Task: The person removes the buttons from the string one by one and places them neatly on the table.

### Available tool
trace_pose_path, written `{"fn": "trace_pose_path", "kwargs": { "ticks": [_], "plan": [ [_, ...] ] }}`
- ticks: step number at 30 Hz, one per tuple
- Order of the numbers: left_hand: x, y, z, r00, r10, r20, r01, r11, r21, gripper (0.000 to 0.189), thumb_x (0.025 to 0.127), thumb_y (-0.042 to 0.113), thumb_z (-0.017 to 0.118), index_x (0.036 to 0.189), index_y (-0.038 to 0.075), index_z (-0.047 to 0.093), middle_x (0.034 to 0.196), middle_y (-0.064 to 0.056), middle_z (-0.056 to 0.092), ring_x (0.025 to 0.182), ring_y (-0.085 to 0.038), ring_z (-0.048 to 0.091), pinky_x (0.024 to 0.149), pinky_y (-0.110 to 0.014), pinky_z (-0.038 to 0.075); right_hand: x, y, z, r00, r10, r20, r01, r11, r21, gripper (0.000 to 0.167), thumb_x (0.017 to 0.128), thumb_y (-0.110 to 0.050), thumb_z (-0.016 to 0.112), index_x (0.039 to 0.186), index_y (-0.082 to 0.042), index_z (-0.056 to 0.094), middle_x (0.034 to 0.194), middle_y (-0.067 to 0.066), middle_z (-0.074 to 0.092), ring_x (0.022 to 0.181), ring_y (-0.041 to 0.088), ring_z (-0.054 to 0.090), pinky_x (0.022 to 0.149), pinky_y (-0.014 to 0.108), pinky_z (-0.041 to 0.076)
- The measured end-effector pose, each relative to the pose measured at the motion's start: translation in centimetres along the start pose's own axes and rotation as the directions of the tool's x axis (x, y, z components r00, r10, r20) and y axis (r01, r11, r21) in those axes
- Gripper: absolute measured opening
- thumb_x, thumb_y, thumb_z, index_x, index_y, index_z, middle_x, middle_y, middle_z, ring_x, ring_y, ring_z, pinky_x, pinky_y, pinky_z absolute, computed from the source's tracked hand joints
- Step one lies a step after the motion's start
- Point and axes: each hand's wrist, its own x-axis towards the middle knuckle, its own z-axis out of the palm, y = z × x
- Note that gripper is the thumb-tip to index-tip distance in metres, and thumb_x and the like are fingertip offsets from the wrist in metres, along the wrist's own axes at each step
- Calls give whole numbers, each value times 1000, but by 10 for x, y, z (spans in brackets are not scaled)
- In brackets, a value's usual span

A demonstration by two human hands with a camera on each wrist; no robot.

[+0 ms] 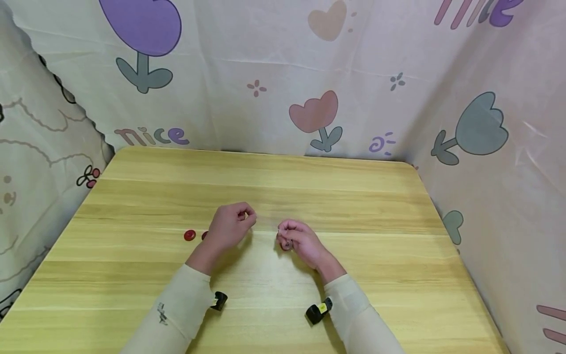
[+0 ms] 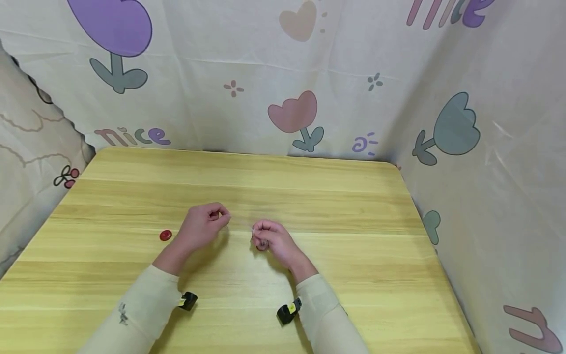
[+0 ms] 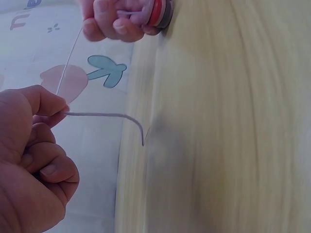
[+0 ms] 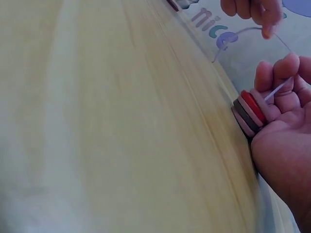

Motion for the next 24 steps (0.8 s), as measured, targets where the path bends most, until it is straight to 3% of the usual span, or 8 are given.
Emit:
{"fn": "trace_pose_path", "kwargs": {
  "ticks": [5,10,24],
  "plan": [
    [0,-2,-7,1000,-14,-17,14,1000,-16,10,91,11,64,85,9,71,53,5,33,49,-12,28,51,-31,30,0,1,-1,1000,-12,13,12,1000,-16,23,102,-6,46,92,15,45,80,13,51,75,24,48,74,34,42],
    [0,-7,-13,998,-32,-48,31,999,-35,10,92,10,63,87,7,72,52,6,30,48,-12,26,50,-30,30,0,0,-1,1000,-3,0,3,1000,-24,17,101,-7,50,90,6,53,82,10,57,87,28,56,78,32,46],
    [-3,-19,-16,993,-111,-33,110,994,-22,11,90,11,61,88,7,71,52,4,34,48,-13,30,50,-30,32,0,2,0,1000,-25,3,25,999,-32,12,99,-6,50,95,3,56,91,8,63,95,28,58,82,32,47]
  ]
}}
